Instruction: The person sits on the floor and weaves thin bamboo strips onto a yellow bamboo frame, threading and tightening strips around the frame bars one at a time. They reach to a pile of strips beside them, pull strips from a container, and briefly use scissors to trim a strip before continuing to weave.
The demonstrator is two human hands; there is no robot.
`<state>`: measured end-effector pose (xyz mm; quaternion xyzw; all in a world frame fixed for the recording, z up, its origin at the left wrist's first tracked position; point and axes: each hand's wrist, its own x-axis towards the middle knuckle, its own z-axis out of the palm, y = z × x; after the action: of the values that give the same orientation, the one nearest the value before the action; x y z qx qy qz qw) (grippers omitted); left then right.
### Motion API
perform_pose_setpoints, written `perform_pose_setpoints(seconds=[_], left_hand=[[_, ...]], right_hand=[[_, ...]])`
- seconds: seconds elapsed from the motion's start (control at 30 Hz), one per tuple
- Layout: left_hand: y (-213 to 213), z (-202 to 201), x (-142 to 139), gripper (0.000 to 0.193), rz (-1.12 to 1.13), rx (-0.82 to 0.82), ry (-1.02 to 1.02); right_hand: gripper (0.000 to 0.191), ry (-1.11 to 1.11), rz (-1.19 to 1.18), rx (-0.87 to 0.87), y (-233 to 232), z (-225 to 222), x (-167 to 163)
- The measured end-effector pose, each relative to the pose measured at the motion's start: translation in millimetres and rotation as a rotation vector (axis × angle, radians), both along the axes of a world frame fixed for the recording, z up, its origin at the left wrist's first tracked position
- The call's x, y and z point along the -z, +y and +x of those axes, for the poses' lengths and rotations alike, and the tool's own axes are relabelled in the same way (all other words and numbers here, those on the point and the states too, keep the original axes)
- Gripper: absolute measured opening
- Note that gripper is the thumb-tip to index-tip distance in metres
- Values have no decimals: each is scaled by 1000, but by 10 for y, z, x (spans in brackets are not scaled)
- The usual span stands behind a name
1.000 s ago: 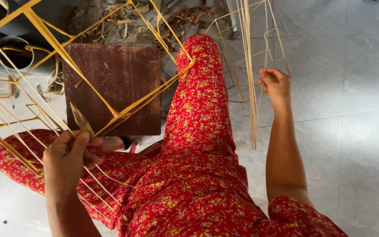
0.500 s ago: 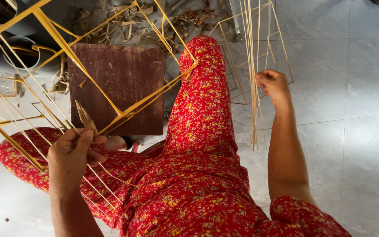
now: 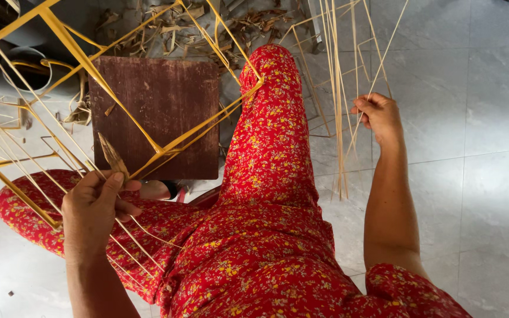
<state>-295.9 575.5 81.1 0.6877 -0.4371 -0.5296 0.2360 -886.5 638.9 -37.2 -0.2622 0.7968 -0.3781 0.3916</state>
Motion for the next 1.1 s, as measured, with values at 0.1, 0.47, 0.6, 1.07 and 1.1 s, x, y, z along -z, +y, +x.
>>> perform_pose_setpoints(seconds=[0.1,0.47,0.6,1.07,1.1], left_hand=[[12,2,3,19,-8,-5,31],[6,8,25,19,-3,-6,18],[13,4,13,19,-5,-6,15],[8,4,23,19,-9,-5,16],[12,6,26,19,-8,-3,16]], right_hand=[[10,34,28,-5,5,39,-56],[14,227,-3,-64,73,-146,145],[12,332,14,-116,55,-149,159],[14,190,88,-78,67,-46,16],[14,190,113,-71,88,-71,9]])
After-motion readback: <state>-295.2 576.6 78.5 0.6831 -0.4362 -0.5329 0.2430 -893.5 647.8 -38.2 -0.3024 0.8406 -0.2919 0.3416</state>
